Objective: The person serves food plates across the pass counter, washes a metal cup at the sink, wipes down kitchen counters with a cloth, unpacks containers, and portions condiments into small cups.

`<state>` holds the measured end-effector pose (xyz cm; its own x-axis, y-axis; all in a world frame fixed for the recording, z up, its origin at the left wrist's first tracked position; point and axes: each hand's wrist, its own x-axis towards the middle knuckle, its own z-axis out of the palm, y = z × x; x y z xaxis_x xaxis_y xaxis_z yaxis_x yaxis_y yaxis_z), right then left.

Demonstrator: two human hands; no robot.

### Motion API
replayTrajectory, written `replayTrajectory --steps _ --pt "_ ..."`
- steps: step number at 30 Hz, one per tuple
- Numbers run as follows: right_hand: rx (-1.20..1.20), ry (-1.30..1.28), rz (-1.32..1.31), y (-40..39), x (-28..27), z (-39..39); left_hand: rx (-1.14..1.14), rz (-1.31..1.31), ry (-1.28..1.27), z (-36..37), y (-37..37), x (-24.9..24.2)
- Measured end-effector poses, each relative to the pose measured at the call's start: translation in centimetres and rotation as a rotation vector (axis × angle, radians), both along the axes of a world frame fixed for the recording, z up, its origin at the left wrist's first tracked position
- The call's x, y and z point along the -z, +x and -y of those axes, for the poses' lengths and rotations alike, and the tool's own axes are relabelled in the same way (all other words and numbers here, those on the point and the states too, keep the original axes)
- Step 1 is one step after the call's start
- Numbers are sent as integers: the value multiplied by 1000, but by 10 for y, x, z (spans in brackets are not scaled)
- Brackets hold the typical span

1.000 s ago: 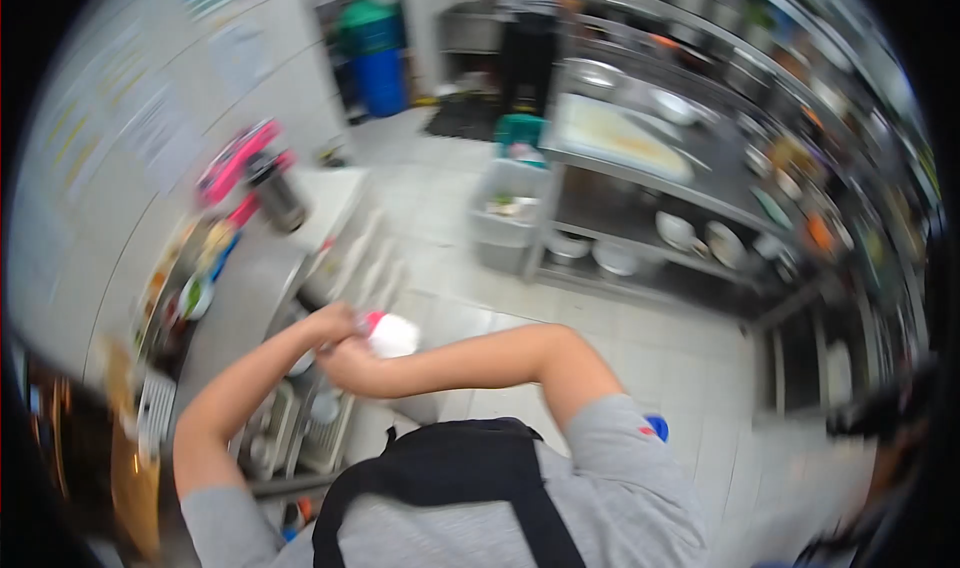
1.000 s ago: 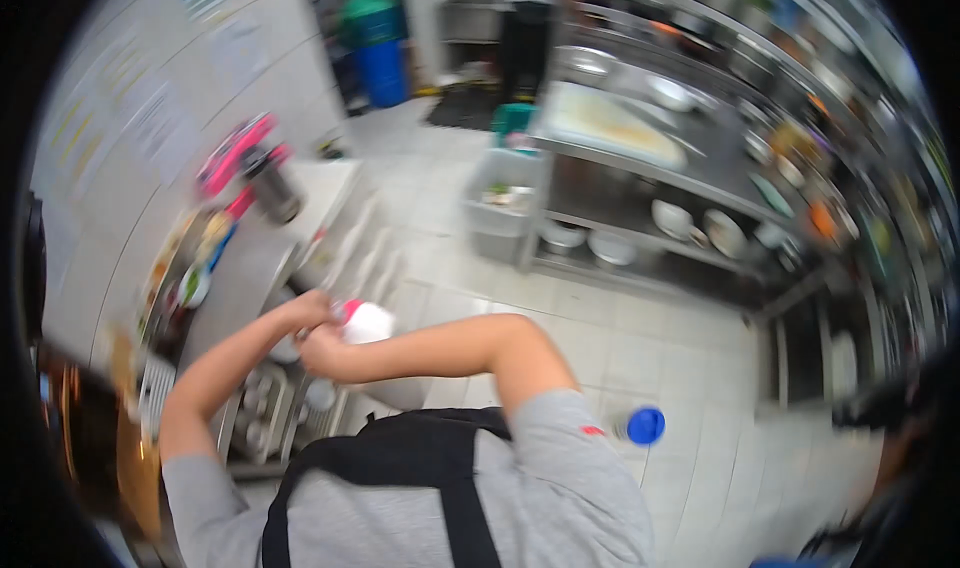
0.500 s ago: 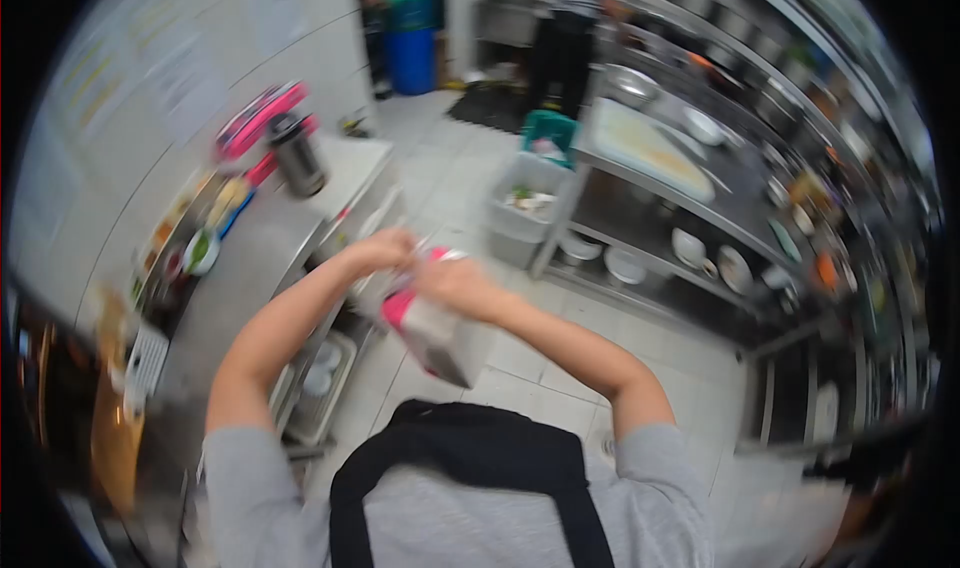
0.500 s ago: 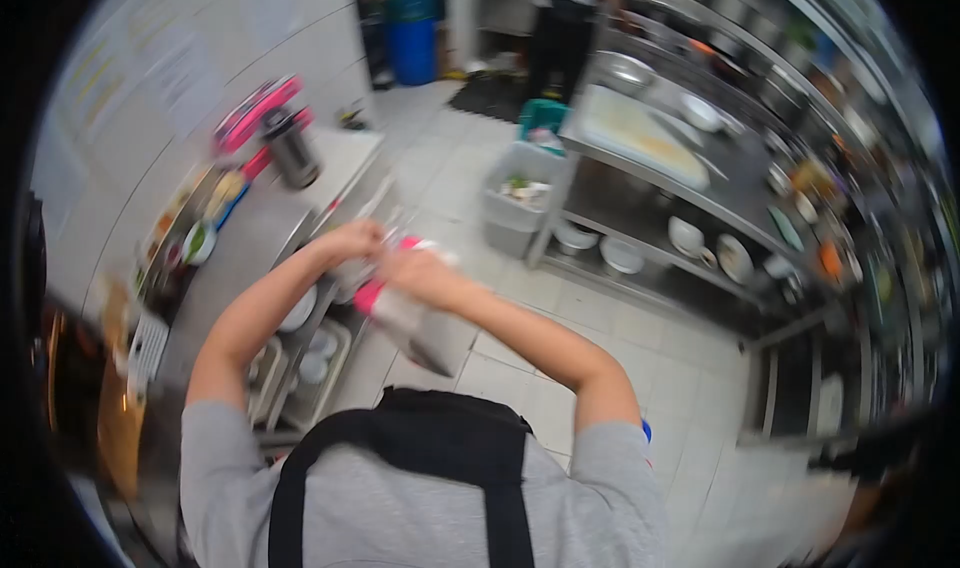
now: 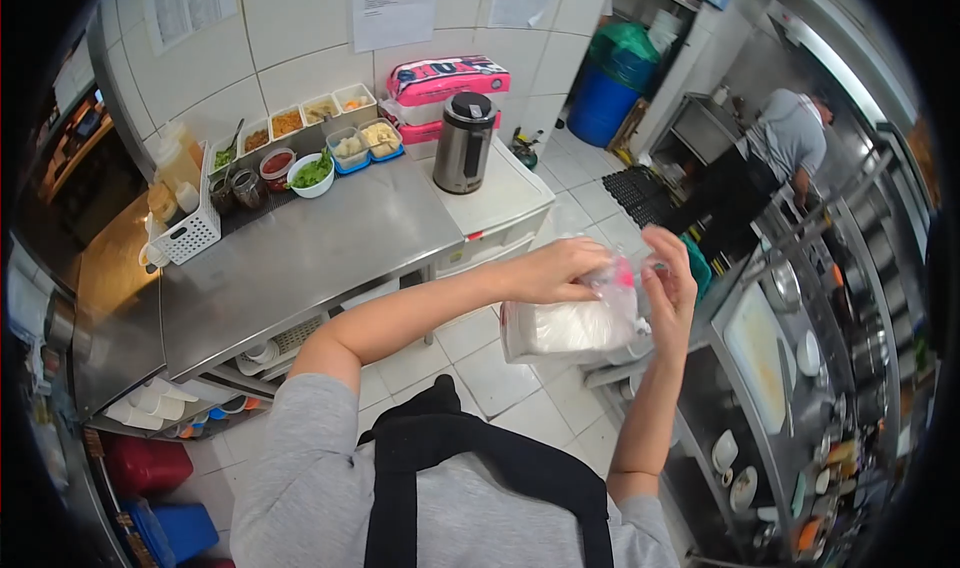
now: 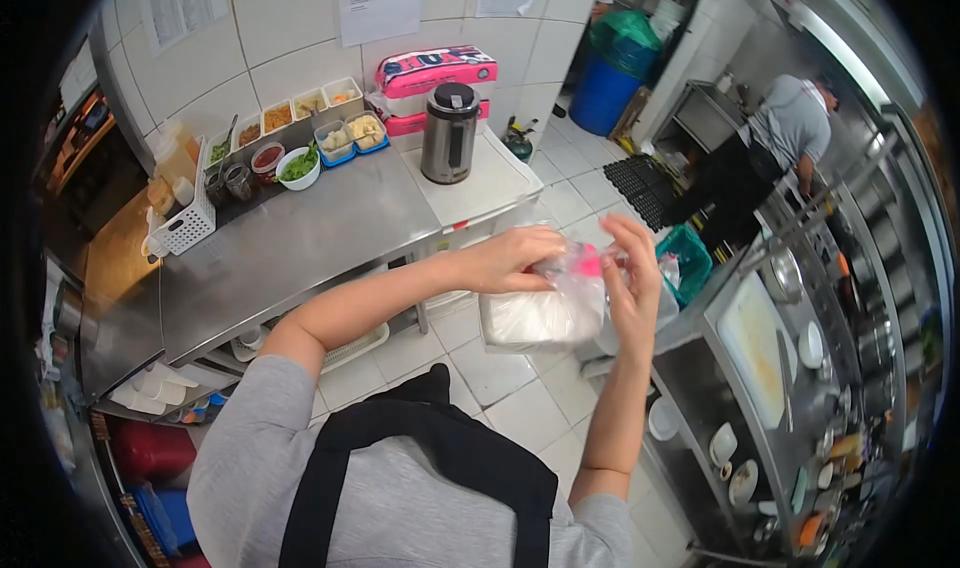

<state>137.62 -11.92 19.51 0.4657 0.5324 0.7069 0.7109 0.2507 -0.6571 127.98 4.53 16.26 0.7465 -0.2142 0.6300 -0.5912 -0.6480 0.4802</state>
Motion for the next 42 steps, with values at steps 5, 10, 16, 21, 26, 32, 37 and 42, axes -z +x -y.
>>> replayTrajectory --steps 5,10,16,21,26,32,37,42 --pt "-218 -194 129 50 -5 -65 25 36 -69 -53 47 -18" --pt "-48 -345 247 79 -21 -106 -182 194 -378 -109 82 -28" --pt "-157 -242 238 117 -24 -156 -347 50 -248 -151 118 -43" --pt "-113 103 -153 224 14 -189 -436 288 -162 -197 145 -66" --pt "-138 -213 -651 356 147 -227 -477 652 -418 -268 166 -95" --pt "-1213 203 -1202 378 44 -347 -994 1001 -324 -377 177 -125" --pt "-1095 -42 -952 390 -17 -496 -1504 858 -95 -469 145 -110" --pt "-1158 -115 -876 380 6 -570 -1640 886 -162 -500 136 -87"
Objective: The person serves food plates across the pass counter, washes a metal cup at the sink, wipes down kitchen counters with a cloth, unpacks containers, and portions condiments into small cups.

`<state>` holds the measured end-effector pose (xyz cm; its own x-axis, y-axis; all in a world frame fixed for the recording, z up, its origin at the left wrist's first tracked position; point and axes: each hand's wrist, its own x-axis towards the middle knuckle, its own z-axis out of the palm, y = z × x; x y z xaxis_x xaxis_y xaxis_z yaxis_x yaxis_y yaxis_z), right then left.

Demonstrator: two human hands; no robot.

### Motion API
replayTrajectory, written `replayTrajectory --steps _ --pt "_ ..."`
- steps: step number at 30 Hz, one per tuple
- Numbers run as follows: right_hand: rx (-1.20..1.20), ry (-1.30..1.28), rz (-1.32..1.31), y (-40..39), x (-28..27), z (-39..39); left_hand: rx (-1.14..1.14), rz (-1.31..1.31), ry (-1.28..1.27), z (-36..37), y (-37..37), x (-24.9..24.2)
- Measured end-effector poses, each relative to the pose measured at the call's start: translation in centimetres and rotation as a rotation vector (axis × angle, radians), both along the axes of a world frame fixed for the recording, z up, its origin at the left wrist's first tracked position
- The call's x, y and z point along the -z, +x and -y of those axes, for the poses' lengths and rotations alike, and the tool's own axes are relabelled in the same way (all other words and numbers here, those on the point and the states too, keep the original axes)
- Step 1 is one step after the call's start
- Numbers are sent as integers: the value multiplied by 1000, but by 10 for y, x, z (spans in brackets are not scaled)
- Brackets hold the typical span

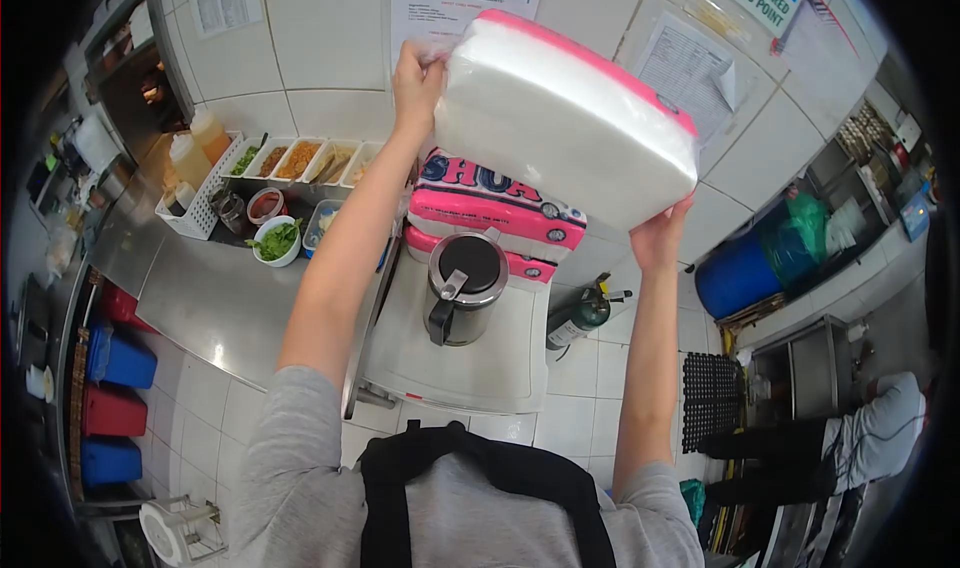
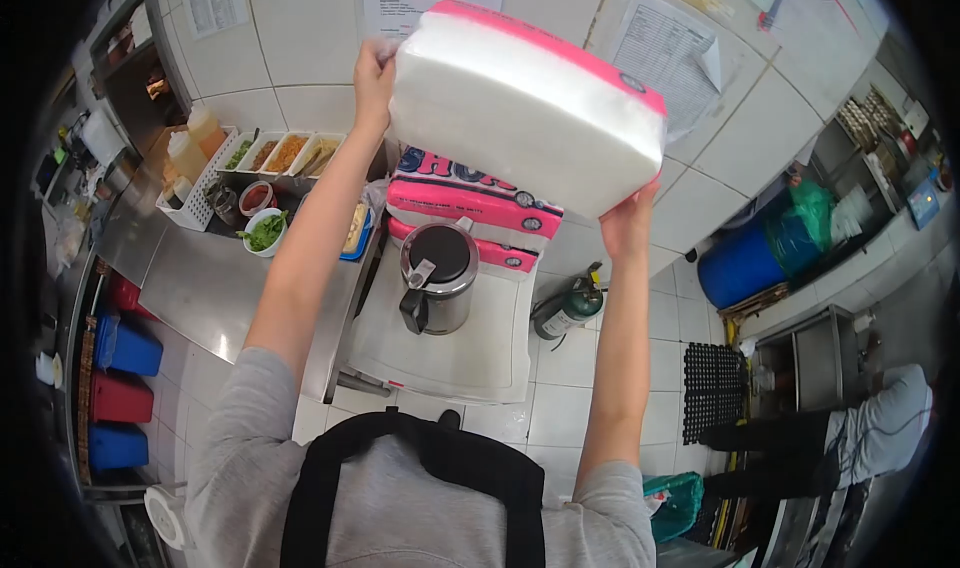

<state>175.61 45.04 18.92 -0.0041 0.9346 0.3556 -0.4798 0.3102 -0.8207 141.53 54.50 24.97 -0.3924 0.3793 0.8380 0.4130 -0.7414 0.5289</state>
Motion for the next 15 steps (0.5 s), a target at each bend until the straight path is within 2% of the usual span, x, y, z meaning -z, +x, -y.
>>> replayTrajectory --steps 2,6,8,9,10,11,12,13,14,15 --pt "-52 3 -91 -11 15 -3 440 352 -225 -3 -2 3" --pt "-105 23 -54 -16 28 -20 525 255 -356 0 -38 -10" --pt "-494 132 -245 -20 19 -24 458 481 -251 3 -66 -24" --pt "-504 132 -251 -30 22 -30 316 459 -169 8 -80 -33" --pt "-238 74 -117 -46 27 -38 174 436 -87 18 -94 -48" --pt "29 13 17 -59 35 -48 47 384 -131 37 -108 -67" --pt "88 85 410 -60 64 -73 -80 332 -174 60 -120 -86" --pt "148 169 802 -61 87 -97 -94 322 -61 85 -125 -98" --pt "108 8 1015 -89 66 -78 -108 311 54 105 -131 -109" --pt "226 508 1181 -104 78 -79 17 190 189 118 -151 -116"
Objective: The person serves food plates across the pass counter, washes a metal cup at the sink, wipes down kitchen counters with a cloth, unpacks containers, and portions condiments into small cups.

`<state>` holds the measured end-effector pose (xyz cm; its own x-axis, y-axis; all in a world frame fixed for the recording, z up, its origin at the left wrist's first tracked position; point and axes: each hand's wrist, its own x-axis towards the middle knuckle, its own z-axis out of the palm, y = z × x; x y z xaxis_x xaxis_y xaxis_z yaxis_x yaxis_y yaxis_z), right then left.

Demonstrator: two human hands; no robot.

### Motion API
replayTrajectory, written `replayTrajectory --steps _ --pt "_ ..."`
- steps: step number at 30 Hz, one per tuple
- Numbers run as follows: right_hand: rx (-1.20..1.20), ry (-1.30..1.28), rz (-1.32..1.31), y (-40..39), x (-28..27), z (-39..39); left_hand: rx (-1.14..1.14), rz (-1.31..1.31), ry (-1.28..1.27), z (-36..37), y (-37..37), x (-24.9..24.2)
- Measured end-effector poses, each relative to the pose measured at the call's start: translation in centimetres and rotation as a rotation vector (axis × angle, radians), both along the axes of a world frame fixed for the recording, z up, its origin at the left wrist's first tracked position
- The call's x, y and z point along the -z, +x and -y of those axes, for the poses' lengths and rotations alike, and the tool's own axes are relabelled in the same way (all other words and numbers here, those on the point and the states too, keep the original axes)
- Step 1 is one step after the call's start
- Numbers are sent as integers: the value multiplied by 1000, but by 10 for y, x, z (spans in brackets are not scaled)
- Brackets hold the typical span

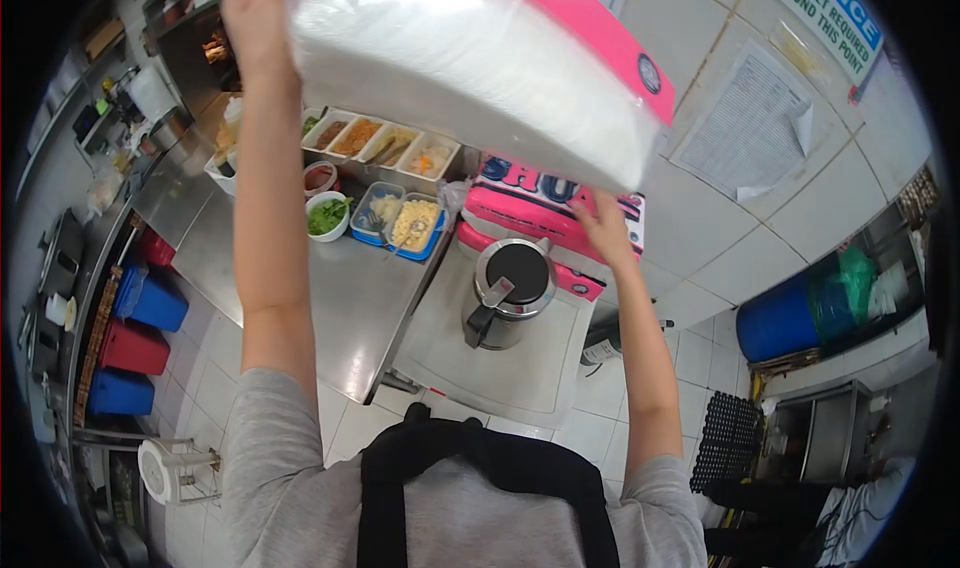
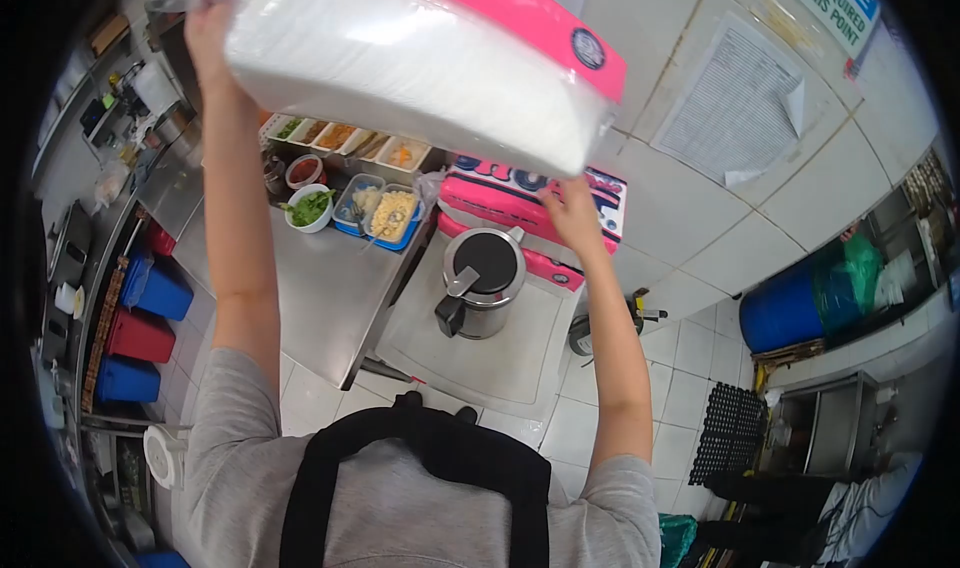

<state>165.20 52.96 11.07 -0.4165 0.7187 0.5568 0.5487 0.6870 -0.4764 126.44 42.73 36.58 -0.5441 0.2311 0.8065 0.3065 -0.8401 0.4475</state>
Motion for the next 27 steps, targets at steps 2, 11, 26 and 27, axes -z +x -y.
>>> replayTrajectory --steps 2,11,26,27 --pt "-74 225 308 -32 -7 7 -122 -75 27 33 -11 -17" --pt "-520 -576 -1079 -67 -69 46 -170 62 75 16 -63 32" --pt "346 -681 -660 100 32 -6 25 -108 -1006 -191 106 245" --pt "348 -821 -636 98 37 3 364 112 -1094 -191 99 240"
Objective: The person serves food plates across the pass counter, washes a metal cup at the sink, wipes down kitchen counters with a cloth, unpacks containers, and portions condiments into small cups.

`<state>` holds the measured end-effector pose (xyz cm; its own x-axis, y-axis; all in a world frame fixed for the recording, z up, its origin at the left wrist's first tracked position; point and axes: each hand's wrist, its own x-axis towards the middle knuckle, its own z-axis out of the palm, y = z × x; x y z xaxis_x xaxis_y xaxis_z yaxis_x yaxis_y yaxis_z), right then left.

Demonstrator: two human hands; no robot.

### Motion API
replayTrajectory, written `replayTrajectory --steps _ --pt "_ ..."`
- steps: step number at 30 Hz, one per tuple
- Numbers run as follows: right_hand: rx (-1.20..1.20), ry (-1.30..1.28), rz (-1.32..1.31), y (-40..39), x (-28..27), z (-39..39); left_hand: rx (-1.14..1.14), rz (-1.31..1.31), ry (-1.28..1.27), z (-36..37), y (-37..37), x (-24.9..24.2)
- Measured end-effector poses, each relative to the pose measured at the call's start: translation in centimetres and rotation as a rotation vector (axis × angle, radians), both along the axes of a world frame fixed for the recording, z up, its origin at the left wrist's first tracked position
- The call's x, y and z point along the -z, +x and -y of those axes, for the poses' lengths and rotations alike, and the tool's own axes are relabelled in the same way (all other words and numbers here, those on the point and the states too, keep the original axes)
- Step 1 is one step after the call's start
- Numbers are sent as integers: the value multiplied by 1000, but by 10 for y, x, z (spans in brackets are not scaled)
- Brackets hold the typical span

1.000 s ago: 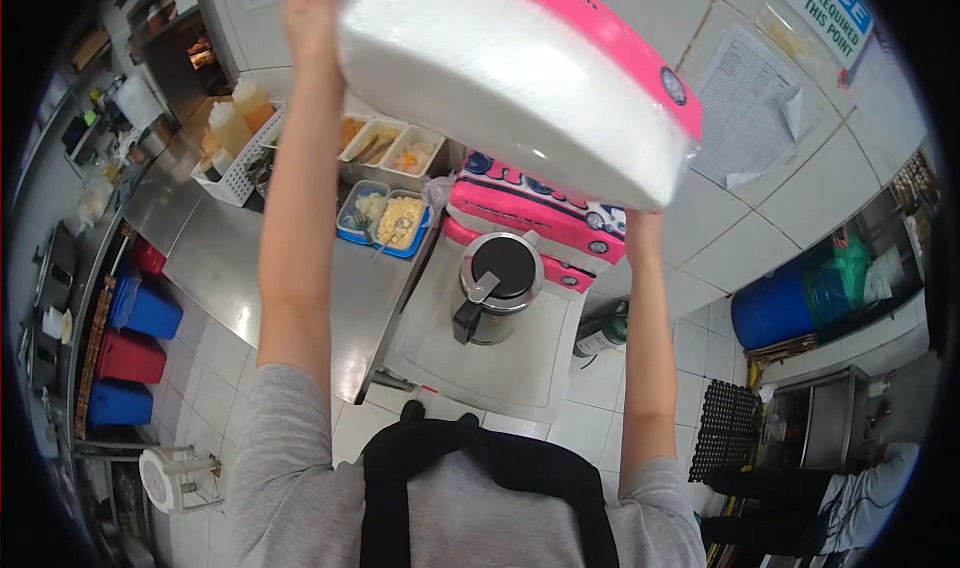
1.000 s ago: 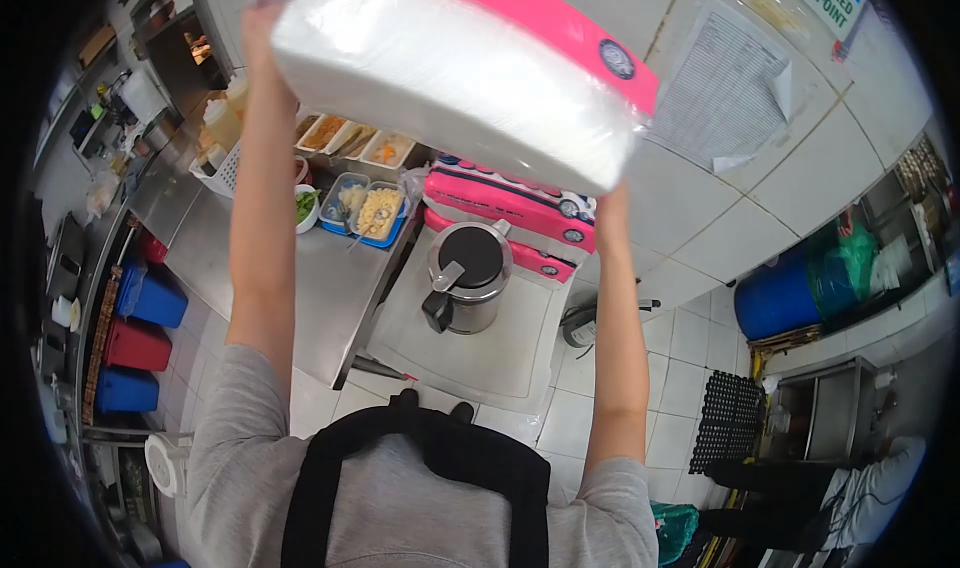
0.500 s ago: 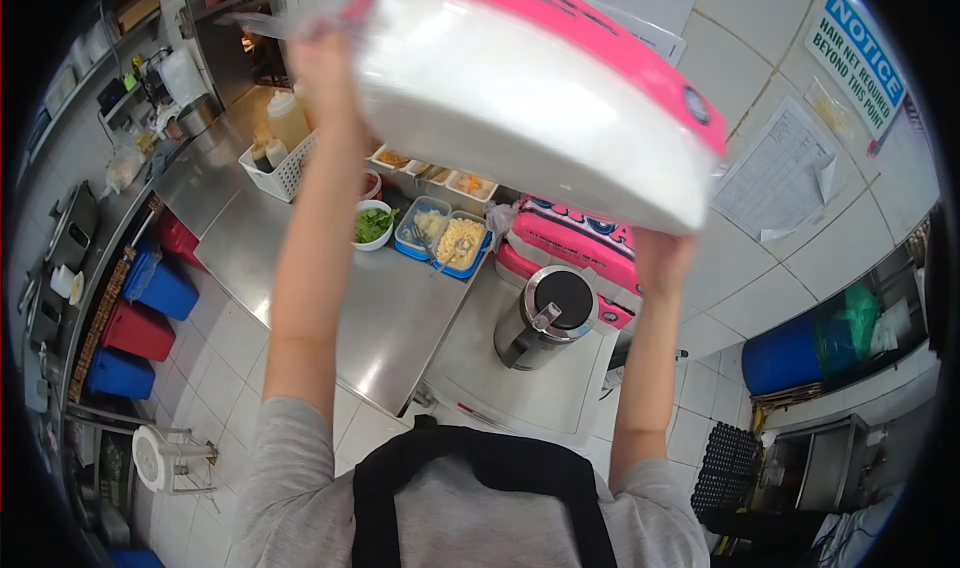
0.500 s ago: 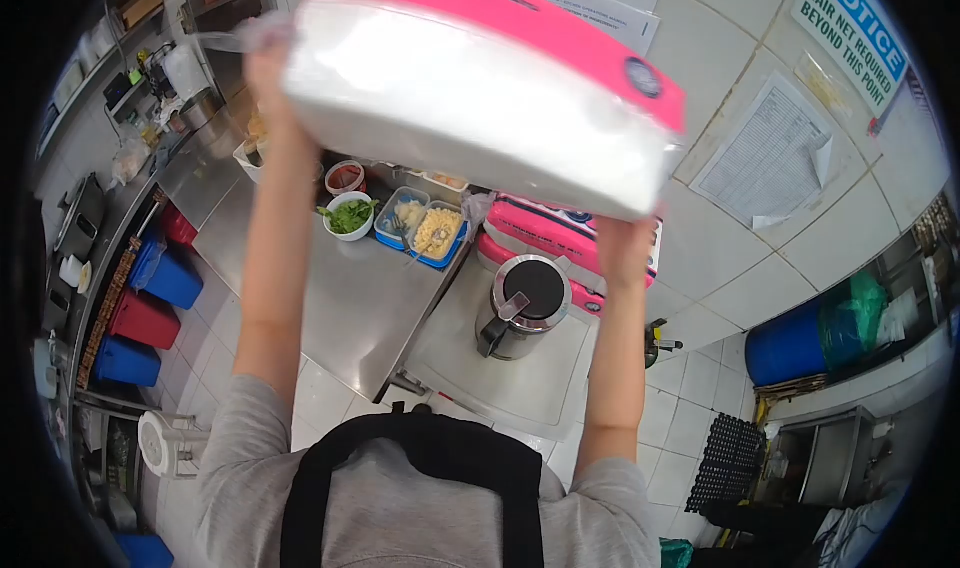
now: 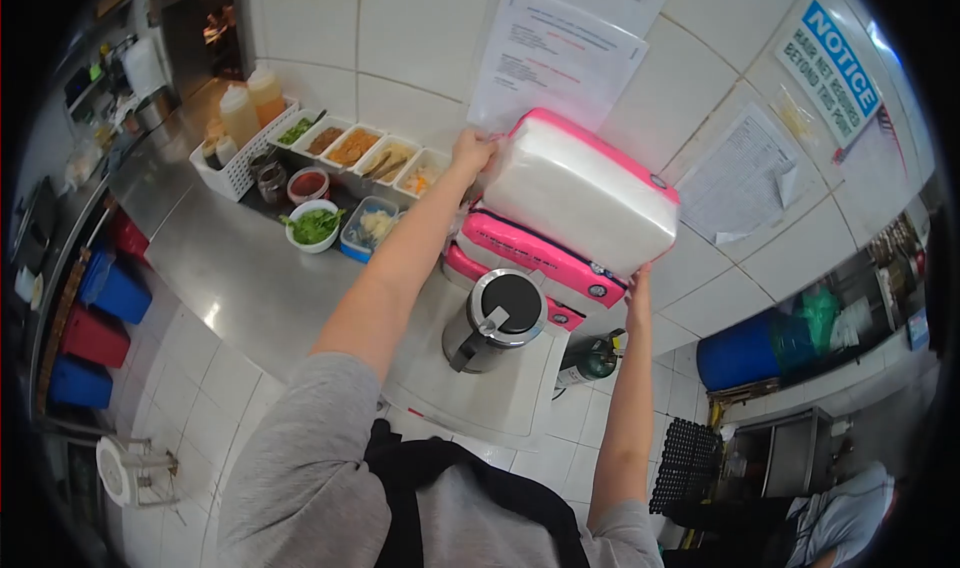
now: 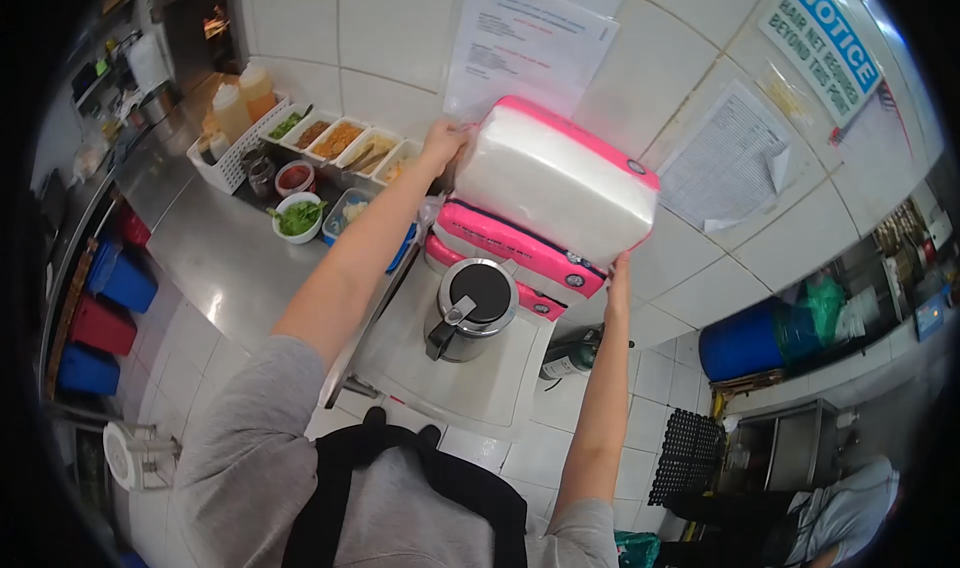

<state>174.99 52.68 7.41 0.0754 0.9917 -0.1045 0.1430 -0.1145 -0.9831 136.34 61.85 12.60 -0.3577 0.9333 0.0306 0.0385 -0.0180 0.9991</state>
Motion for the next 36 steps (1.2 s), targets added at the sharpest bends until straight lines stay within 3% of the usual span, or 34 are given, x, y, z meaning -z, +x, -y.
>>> replayTrajectory --steps 1,3,6,9,12,13,16,18,19,25,26,30,31,33,36 --pt "-24 -12 4 0 5 5 -24 4 -12 5 -5 0" --pt "114 159 -58 1 11 1 172 498 -9 15 -17 -7" --pt "133 290 -186 10 28 6 255 387 -42 55 -30 -13" --pt "308 325 -113 15 43 22 403 119 21 127 -60 -9" --pt "519 459 92 -11 21 77 512 -40 92 242 -114 -15" --pt "610 609 193 7 39 69 500 -148 67 281 -137 -8" --pt "581 699 34 -51 -3 113 404 -258 -112 424 -205 0" --pt "473 1001 -28 -100 -18 127 169 -448 -211 514 -255 36" --pt "389 966 -49 -134 -30 136 78 -553 -293 558 -275 51" --pt "-125 937 -99 -405 -61 209 -309 -176 -439 767 -343 96" --pt "-248 928 -130 -448 -58 220 -296 -172 -454 788 -352 98" --pt "-848 481 -213 -601 -66 293 -470 -171 -578 848 -384 99" --pt "-862 467 -216 -632 -69 313 -510 -167 -524 855 -393 95" --pt "-1188 555 -84 -686 -73 341 -569 -179 -467 866 -414 88" --pt "-1317 584 -4 -749 -69 358 -562 -176 -511 871 -457 90"
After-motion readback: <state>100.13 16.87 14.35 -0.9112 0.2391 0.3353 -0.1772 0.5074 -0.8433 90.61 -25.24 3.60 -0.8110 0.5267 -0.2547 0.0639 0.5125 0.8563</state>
